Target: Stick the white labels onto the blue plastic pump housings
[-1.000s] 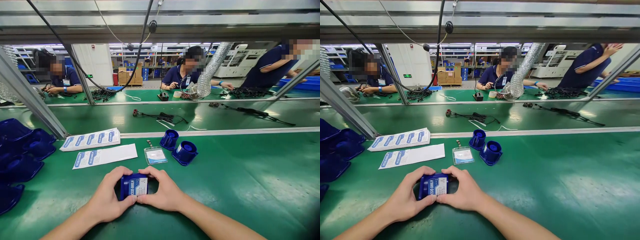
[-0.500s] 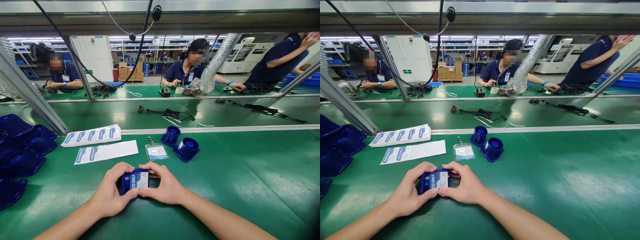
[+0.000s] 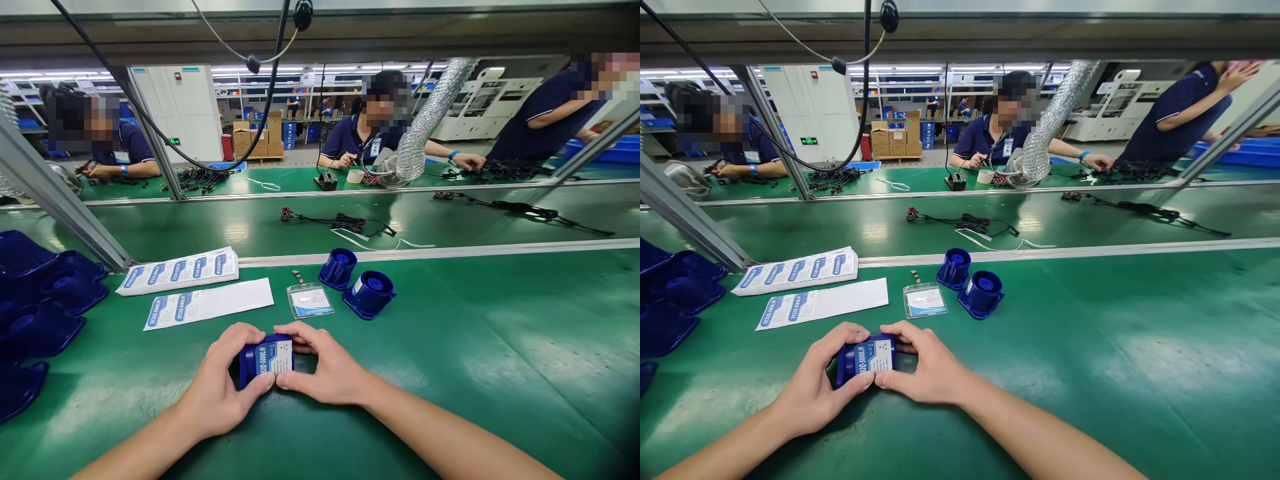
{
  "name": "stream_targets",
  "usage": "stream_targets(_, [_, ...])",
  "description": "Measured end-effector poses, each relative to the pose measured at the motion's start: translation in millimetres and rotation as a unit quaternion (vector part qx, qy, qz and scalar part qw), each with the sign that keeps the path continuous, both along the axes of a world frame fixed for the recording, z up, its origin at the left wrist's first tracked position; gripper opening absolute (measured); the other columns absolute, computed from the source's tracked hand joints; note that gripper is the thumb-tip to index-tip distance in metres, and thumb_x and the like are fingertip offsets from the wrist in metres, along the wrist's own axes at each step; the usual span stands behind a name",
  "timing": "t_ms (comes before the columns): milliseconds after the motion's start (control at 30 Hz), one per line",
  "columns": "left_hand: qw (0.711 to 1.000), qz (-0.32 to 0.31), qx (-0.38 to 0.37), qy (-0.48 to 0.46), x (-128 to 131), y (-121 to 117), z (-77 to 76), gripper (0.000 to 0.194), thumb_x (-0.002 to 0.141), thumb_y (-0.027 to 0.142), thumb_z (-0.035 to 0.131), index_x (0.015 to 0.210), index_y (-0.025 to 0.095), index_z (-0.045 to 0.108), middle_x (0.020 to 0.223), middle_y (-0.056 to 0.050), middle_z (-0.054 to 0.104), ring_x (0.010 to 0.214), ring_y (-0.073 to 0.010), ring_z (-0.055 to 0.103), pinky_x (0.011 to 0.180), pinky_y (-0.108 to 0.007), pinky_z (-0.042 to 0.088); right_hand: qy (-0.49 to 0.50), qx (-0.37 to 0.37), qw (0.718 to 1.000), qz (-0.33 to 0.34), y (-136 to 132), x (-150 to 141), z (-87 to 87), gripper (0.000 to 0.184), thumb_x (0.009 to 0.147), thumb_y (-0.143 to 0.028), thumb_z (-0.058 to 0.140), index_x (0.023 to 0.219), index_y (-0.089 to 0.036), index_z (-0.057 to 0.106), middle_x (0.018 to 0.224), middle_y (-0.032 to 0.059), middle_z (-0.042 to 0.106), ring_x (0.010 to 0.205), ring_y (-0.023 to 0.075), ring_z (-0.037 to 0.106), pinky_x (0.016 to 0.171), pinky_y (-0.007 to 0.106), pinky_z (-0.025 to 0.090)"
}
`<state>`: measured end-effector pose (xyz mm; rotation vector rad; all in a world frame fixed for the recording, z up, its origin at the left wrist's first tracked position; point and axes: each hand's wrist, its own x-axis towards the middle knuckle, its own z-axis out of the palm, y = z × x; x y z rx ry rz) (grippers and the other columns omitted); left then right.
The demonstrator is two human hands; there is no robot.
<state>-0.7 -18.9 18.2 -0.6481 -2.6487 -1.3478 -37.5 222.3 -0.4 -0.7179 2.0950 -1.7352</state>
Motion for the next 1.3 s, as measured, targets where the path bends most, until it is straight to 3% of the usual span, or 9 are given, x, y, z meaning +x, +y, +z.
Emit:
stream_targets(200, [1.000,-0.004,-0.005,0.012,0.0,0.5,0.7,0.033,0.094,0.034,0.073,0.121,0.023,0.057,0.121,-0.007,0.064,0.114,-0.0194,0.063,0.099,-0.034,0.055,0.004,0.007,1.000,-0.028,-2.8,-1.2,-3.0,0.072,0.070,-0.036,0.094,0.134,-0.021,0.066,0.123,0.0085,0.074,0.112,0.0268,0.075,0.108,0.043,0.060])
stream_targets(967, [0.999,0.035,0.034,0.006,2.2,6.8,4.8,0.034,0.085,0.036,0.082,0.111,0.027,0.063,0.115,-0.002,0.071,0.106,-0.0172,0.071,0.091,-0.032,0.060,-0.039,-0.030,0.999,-0.009,0.0,-3.5,-0.8,0.072,0.066,-0.036,0.096,0.130,-0.018,0.068,0.123,0.0103,0.074,0.112,0.0297,0.075,0.107,0.045,0.060])
stream_targets(1167, [0.999,0.042,0.003,0.007,7.7,10.3,8.7,0.028,0.083,0.033,0.082,0.103,0.027,0.064,0.117,0.000,0.071,0.107,-0.0179,0.070,0.093,-0.035,0.058,-0.048,-0.049,0.997,-0.026,0.1,-4.3,2.9,0.040,0.080,-0.040,0.086,0.109,-0.016,0.073,0.123,0.0124,0.076,0.109,0.0289,0.077,0.099,0.042,0.064])
stream_targets(1300, [0.998,0.053,0.022,-0.033,5.3,9.7,9.2,0.029,0.081,0.035,0.083,0.099,0.025,0.062,0.115,-0.001,0.071,0.103,-0.0182,0.070,0.090,-0.034,0.056,-0.012,-0.036,0.999,-0.011,1.7,-6.6,2.4,0.044,0.083,-0.040,0.084,0.118,-0.016,0.071,0.122,0.0114,0.076,0.108,0.0268,0.077,0.100,0.041,0.064])
